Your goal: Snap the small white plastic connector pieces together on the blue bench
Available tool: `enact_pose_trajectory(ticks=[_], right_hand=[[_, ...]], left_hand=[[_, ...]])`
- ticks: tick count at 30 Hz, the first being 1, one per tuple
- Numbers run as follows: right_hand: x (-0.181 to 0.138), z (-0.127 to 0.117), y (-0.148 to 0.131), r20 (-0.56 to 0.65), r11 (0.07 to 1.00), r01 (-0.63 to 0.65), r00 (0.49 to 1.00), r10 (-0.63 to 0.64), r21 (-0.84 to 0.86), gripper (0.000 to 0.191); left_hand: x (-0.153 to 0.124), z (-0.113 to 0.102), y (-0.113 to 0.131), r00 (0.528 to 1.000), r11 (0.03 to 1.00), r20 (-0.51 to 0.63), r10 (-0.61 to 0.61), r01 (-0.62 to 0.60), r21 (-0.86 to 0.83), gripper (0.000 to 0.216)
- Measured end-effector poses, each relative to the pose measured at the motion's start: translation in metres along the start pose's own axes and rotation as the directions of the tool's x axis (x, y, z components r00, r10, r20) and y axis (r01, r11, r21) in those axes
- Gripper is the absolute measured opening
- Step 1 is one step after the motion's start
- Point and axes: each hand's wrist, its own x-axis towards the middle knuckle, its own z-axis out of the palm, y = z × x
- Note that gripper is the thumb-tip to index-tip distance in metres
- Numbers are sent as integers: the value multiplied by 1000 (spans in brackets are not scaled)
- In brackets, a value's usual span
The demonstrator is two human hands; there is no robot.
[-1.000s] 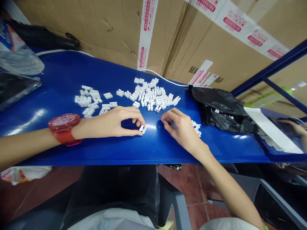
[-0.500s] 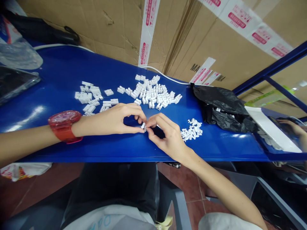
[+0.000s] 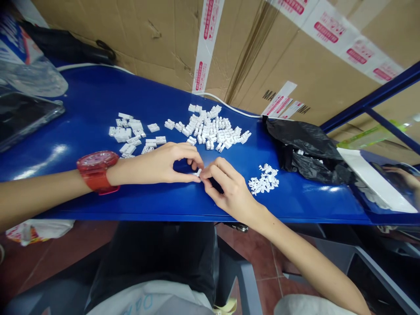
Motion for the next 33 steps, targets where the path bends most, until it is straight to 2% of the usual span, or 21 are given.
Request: enact_pose_trajectory(ticks=[8, 14, 18, 24, 33], right_hand=[[-1, -8, 4, 90, 990, 128, 988, -123, -53, 15], [3, -14, 13, 146, 995, 79, 985, -88, 69, 14], [3, -16, 15, 132, 994, 49, 989, -63, 101, 13], [2, -13, 12, 131, 990, 144, 981, -143, 5, 15], [-2, -4, 18, 38, 998, 62, 997, -62, 21, 14]], left_hand=[[1, 1, -3, 1000, 1000, 3, 28, -28, 13, 13], [1, -2, 1, 998, 997, 31, 58, -60, 49, 14], [1, -3, 4, 998, 996, 45, 48, -51, 68, 14], [1, -3, 3, 998, 996, 44, 48, -51, 71, 15], [2, -3, 2, 998, 997, 45, 37, -39, 64, 16]])
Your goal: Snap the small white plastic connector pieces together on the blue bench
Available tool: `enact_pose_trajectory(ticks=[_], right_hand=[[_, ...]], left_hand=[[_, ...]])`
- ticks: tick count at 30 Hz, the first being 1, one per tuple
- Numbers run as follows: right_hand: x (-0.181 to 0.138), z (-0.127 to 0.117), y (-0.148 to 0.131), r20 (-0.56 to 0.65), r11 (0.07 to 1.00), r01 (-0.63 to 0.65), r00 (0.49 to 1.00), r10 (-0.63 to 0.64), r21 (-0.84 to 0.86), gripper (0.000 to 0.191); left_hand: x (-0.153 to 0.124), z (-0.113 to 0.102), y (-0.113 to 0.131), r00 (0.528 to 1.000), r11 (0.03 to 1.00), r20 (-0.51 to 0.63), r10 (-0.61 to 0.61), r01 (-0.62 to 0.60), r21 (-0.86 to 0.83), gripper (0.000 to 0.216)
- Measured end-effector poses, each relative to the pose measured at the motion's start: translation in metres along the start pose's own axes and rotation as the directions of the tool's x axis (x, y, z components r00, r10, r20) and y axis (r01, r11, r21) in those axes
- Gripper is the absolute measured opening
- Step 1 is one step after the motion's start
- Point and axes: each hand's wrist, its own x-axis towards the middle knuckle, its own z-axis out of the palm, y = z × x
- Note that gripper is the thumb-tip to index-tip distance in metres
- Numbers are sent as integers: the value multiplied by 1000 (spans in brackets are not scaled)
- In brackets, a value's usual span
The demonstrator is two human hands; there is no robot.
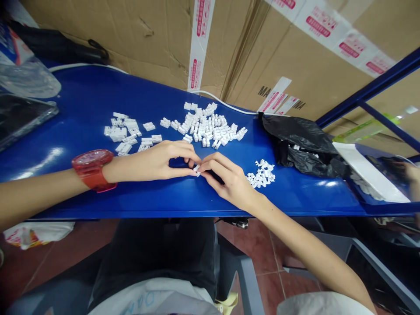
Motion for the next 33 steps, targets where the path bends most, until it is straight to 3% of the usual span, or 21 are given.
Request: enact_pose_trajectory(ticks=[12, 19, 25, 30, 33], right_hand=[[3, 0, -6, -25, 997, 60, 998, -62, -49, 12], [2, 1, -5, -81, 999, -36, 996, 35, -2, 11], [1, -1, -4, -48, 1000, -16, 999, 16, -1, 12], [0, 0, 0, -9, 987, 39, 999, -41, -158, 16], [-1, 0, 7, -27, 951, -27, 999, 20, -307, 23]], left_hand=[[0, -1, -1, 1000, 1000, 13, 2, -2, -13, 16], [0, -3, 2, 999, 1000, 26, -21, 21, -15, 19], [0, -1, 2, 1000, 1000, 23, -7, 8, -3, 18], [-1, -4, 2, 999, 998, 25, 25, -26, 54, 21], [-3, -23, 4, 999, 977, -27, 46, -39, 210, 25]])
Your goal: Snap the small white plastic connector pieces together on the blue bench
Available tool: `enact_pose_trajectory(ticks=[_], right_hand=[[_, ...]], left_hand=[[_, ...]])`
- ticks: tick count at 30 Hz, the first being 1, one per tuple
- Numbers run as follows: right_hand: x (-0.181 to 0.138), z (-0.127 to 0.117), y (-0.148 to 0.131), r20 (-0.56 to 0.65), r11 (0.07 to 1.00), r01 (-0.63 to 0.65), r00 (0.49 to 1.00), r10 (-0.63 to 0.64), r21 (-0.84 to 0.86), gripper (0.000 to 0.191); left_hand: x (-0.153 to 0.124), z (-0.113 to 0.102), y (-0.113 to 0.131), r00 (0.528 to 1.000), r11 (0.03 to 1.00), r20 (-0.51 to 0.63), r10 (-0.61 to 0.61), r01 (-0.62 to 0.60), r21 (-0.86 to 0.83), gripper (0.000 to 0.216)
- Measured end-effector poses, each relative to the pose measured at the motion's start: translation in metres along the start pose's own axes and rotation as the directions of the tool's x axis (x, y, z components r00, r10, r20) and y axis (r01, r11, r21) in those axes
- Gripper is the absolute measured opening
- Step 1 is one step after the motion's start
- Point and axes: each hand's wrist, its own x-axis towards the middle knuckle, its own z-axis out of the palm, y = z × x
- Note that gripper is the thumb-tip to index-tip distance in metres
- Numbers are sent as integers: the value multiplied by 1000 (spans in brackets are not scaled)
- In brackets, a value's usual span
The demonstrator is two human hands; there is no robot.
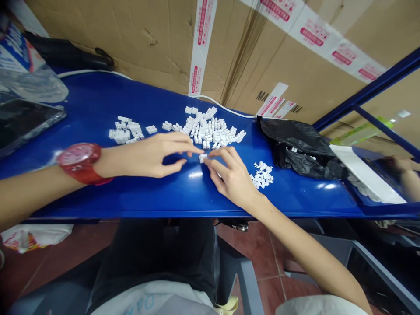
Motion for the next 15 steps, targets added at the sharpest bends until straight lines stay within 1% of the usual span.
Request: enact_pose_trajectory(ticks=[2, 4, 6, 8, 10, 11, 13, 15], right_hand=[[-2, -2, 5, -8, 995, -59, 998, 58, -82, 28], [-6, -9, 11, -30, 986, -102, 995, 99, -134, 30], [-13, -24, 19, -55, 974, -155, 987, 148, -164, 27], [-22, -45, 30, -48, 954, -237, 972, 232, -186, 22], [-33, -66, 44, 25, 923, -325, 941, 337, -209, 18], [-39, -75, 51, 75, 904, -365, 918, 389, -222, 18], [-47, -87, 62, 154, 865, -444, 861, 484, -235, 20], [-51, -90, 69, 200, 842, -490, 822, 533, -228, 23]], left_hand=[[-3, -18, -6, 998, 983, -53, -44, 53, 176, 24], [-9, -34, -16, 989, 933, -93, -115, 139, 332, 23], [-15, -44, -30, 973, 886, -96, -210, 231, 403, 28], [-19, -45, -43, 954, 879, -43, -296, 290, 379, 29], [-19, -39, -49, 948, 898, -5, -318, 303, 319, 30], [-18, -34, -49, 950, 908, 1, -313, 299, 293, 31], [-12, -22, -40, 958, 927, 4, -287, 277, 252, 34], [-6, -9, -25, 969, 955, 13, -245, 239, 174, 38]])
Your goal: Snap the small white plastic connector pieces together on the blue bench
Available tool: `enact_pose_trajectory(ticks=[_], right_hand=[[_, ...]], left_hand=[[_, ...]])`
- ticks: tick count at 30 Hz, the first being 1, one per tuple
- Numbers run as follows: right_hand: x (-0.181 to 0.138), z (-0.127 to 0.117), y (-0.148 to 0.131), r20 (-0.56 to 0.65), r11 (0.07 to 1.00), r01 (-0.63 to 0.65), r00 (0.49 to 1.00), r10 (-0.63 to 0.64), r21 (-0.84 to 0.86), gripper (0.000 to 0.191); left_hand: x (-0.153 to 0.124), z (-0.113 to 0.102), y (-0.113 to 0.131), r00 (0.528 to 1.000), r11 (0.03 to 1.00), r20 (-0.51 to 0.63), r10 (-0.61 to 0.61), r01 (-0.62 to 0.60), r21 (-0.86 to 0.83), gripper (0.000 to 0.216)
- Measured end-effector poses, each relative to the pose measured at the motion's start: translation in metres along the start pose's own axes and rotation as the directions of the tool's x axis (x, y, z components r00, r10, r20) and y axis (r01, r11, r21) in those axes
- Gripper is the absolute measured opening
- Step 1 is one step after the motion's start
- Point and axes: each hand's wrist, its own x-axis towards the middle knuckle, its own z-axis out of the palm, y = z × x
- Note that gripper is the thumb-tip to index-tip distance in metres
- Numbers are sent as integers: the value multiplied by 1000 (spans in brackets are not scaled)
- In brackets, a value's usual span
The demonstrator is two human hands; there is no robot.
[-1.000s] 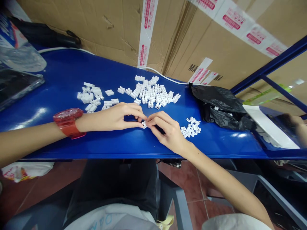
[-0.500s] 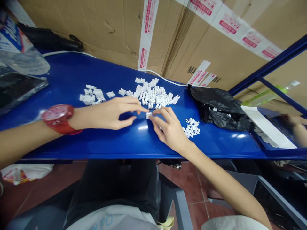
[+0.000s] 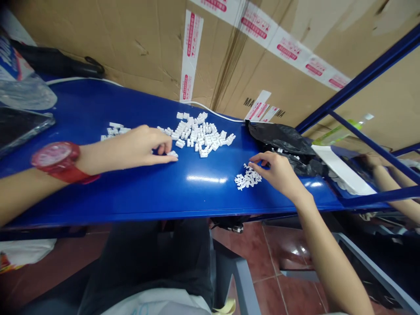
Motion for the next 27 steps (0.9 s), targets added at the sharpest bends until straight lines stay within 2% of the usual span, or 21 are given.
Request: enact_pose_trajectory(ticks=[2, 5, 9, 12, 16, 19, 23, 27], right_hand=[[3, 5, 2, 23, 1000, 4, 1000, -4, 3, 20], [12, 14, -4, 20, 998, 52, 998, -52, -24, 13], [20, 24, -26, -24, 982, 174, 985, -173, 74, 10], [22, 31, -57, -64, 950, 241, 970, -233, 200, 6], [24, 42, -104, -125, 890, 291, 956, -263, 352, 3], [27, 51, -125, -194, 864, 311, 948, -253, 396, 5], [30, 60, -133, -248, 850, 321, 940, -233, 418, 6], [31, 64, -133, -241, 850, 320, 942, -235, 420, 9]], left_hand=[[1, 7, 17, 999, 994, 13, 29, -28, -107, 43], [-1, 12, 29, 999, 988, 6, 47, -46, -149, 44], [-2, 13, 21, 994, 966, 25, 109, -100, -240, 40], [1, 14, 16, 986, 944, 26, 162, -147, -295, 25], [3, 18, 20, 994, 933, -14, 106, -104, -345, 21], [2, 21, 23, 998, 926, -31, 61, -68, -371, 25], [1, 22, 24, 997, 920, -44, 57, -70, -386, 23], [0, 24, 23, 998, 917, -42, 42, -55, -395, 24]])
